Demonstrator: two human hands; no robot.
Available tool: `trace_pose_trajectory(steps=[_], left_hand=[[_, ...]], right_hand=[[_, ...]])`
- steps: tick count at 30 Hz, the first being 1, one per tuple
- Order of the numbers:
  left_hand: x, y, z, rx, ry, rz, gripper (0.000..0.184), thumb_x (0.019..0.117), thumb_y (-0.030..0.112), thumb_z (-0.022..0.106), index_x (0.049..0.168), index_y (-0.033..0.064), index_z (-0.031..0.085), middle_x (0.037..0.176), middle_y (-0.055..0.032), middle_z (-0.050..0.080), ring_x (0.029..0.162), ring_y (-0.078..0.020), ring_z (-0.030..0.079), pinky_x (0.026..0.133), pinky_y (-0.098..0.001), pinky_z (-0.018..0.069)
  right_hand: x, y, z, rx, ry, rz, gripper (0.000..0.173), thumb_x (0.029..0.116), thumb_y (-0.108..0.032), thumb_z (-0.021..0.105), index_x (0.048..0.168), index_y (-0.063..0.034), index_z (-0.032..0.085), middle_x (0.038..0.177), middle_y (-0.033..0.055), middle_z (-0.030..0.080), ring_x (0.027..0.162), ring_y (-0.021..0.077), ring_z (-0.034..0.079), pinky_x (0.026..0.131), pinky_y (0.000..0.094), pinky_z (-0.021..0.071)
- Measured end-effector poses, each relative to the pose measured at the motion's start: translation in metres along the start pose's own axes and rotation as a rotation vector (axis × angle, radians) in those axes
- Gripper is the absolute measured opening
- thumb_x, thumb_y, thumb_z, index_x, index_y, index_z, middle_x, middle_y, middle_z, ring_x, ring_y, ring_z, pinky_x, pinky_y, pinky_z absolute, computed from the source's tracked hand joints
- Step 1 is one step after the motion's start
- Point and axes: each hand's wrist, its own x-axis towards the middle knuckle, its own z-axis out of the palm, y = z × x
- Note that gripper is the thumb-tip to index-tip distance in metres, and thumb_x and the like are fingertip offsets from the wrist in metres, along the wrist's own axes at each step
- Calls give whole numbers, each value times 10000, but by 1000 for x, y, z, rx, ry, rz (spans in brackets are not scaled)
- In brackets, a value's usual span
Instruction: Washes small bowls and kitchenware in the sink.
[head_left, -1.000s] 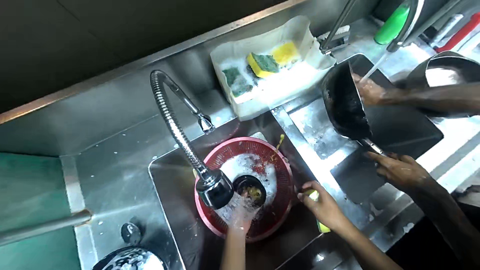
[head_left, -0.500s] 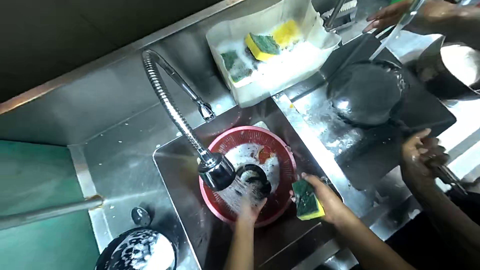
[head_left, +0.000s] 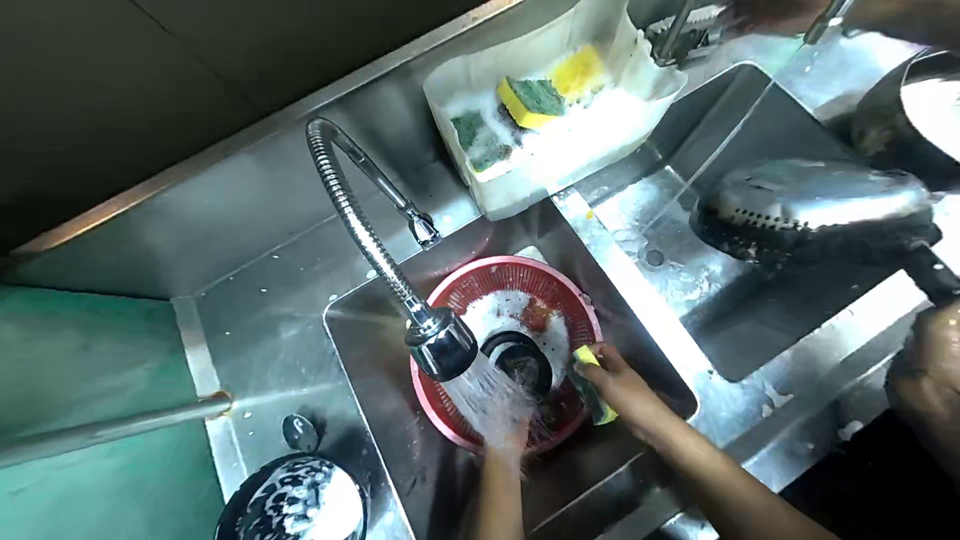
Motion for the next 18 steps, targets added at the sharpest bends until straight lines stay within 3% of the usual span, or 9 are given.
trace_pose_trajectory(steps=[2,4,7,9,10,12,14,17,18], left_hand=[[-15,13,10,-71,26,-11,406,1068,355,400,1368,98,494,1203,-153,627,1048,-292,633,820,-562,551],[-21,22,12,-106,2,5,364,1058,281,413,1354,86,494,1195,-166,628,1041,-301,635,815,-582,552],[-16,23,8,-47,-77,51,307,1036,196,440,1303,64,518,1110,-140,656,967,-242,658,791,-489,579],[-17,25,13,83,-75,51,342,1056,208,473,1359,54,515,1167,-144,645,1005,-233,644,825,-453,566],[-17,24,14,148,-84,54,387,1059,230,501,1412,71,506,1253,-139,633,1079,-232,628,883,-450,550],[-18,23,16,201,-101,39,422,1060,315,524,1440,131,517,1292,-108,650,1118,-224,642,893,-452,563],[-28,27,20,154,-49,-4,391,1057,354,525,1372,125,556,1162,-116,677,1004,-231,666,801,-454,579],[-35,34,23,151,-8,-109,441,1039,394,557,1395,134,550,1254,-142,666,1113,-297,660,885,-541,570],[-36,35,27,169,5,-139,466,1031,423,562,1399,138,549,1276,-145,655,1136,-308,648,899,-559,558]], right_hand=[[4,-1,1,-127,18,-58,401,960,-299,671,1287,-107,539,1075,111,673,906,211,685,793,419,588],[0,-7,2,-311,-125,-77,458,945,-322,665,1354,-156,544,1120,104,676,930,213,683,813,437,583],[-7,-7,22,-619,-479,-26,834,929,-296,711,1632,-293,263,1342,183,623,1090,331,673,921,573,555],[-10,2,43,-801,-605,16,960,919,-323,732,1662,-332,124,1403,227,589,1207,415,623,996,671,483],[-11,7,52,-871,-631,19,935,923,-332,727,1658,-327,149,1376,245,601,1211,445,613,994,701,464],[-10,11,58,-1014,-652,3,847,937,-309,707,1635,-308,227,1302,269,630,1171,483,619,956,727,465],[-7,5,54,-1249,-611,15,828,954,-291,679,1643,-295,219,1325,299,610,1192,522,599,943,749,458],[0,-9,47,-1520,-437,112,776,940,-172,652,1619,-242,283,1295,349,588,1154,572,584,875,762,465],[-1,-12,47,-1546,-440,136,842,932,-173,651,1641,-301,214,1289,340,594,1144,564,591,867,754,471]])
